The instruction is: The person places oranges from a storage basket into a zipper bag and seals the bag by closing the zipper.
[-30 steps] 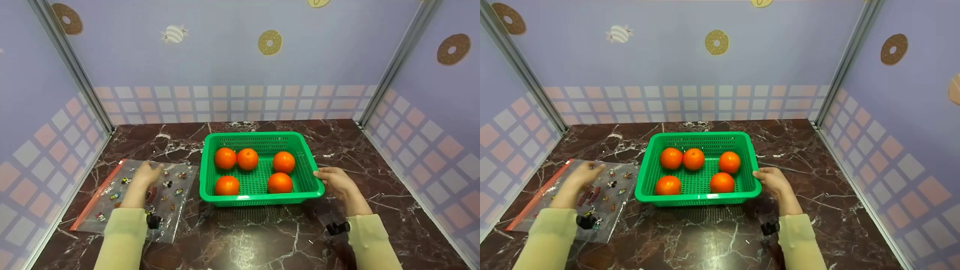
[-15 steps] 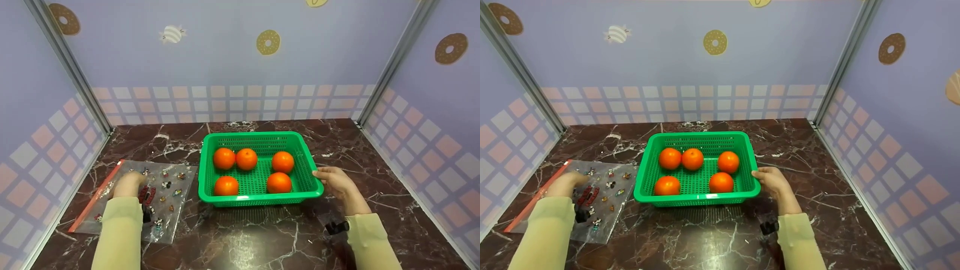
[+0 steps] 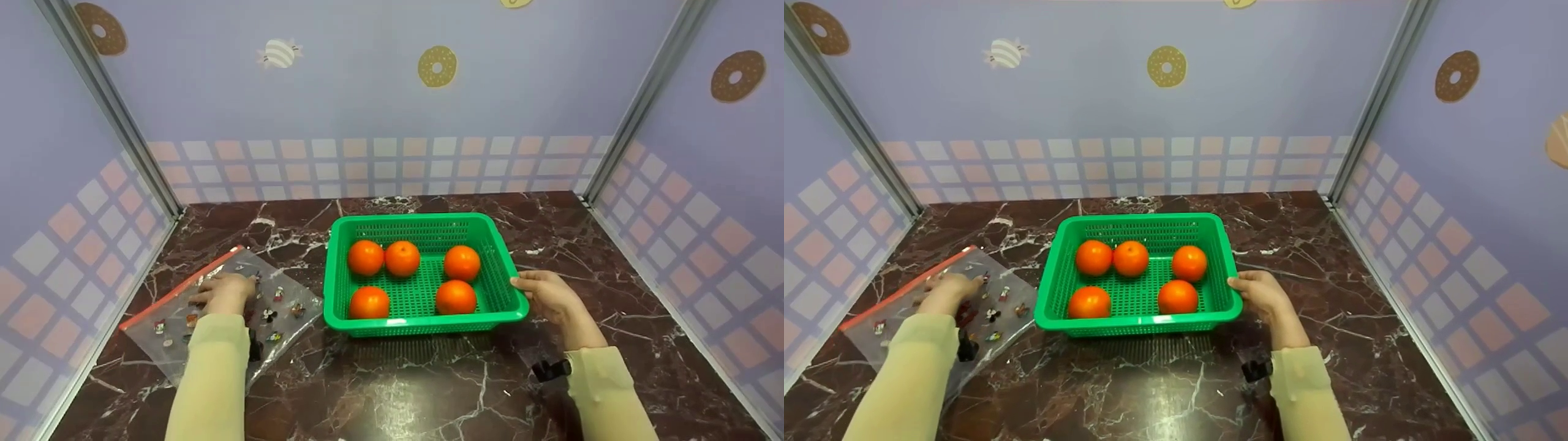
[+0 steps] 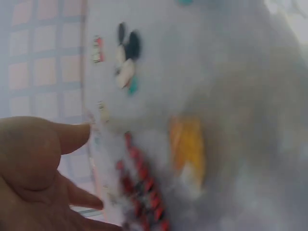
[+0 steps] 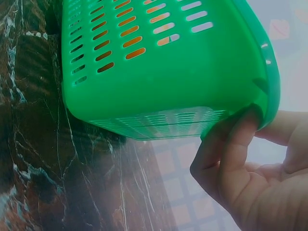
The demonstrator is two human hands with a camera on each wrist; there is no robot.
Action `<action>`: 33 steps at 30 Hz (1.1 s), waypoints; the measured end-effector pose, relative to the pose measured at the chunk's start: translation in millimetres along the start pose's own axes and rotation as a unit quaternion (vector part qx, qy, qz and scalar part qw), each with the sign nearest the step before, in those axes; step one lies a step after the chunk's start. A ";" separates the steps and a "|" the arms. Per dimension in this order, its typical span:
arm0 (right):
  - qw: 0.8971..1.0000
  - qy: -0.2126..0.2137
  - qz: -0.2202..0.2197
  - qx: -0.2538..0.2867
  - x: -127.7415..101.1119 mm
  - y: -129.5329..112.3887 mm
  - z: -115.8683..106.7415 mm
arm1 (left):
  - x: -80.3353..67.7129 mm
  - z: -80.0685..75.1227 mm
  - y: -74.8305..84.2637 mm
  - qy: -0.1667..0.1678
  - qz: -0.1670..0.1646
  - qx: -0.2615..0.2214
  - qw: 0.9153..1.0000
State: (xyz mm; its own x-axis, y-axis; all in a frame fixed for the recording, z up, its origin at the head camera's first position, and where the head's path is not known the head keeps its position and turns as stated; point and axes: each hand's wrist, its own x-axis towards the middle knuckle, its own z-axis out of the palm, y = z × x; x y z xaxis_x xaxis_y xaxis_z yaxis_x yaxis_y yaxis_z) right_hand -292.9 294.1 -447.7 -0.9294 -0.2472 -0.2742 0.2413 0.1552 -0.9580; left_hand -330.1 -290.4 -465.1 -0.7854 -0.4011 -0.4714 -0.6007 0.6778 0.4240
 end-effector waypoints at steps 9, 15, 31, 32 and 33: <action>1.000 -0.003 -0.002 0.001 0.4 -0.1 -0.1 | 8.8 3.6 4.3 -0.031 0.007 0.028 0.999; 1.000 0.002 0.000 -0.001 0.8 0.0 -0.6 | 6.9 -9.5 11.0 -0.098 0.072 0.160 0.980; 1.000 -0.003 -0.008 0.007 -0.6 2.4 -1.5 | 3.5 -6.0 8.9 -0.093 0.264 0.081 0.957; 1.000 -0.002 -0.008 0.007 -0.6 2.3 -1.5 | 3.5 -4.9 11.8 -0.075 0.261 0.071 0.960; 1.000 0.000 -0.008 0.006 -0.5 2.3 -1.5 | 4.0 -3.9 15.0 -0.050 0.256 0.063 0.963</action>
State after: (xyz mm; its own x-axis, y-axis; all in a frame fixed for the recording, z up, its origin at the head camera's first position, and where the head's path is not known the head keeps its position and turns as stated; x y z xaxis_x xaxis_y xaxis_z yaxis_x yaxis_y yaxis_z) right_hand -292.3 296.0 -449.7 -0.9332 -0.2502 -0.2580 0.2290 0.1394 -0.9634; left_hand -342.8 -284.2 -457.6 -0.9521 0.0629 -0.2994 -0.1099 0.8431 0.5265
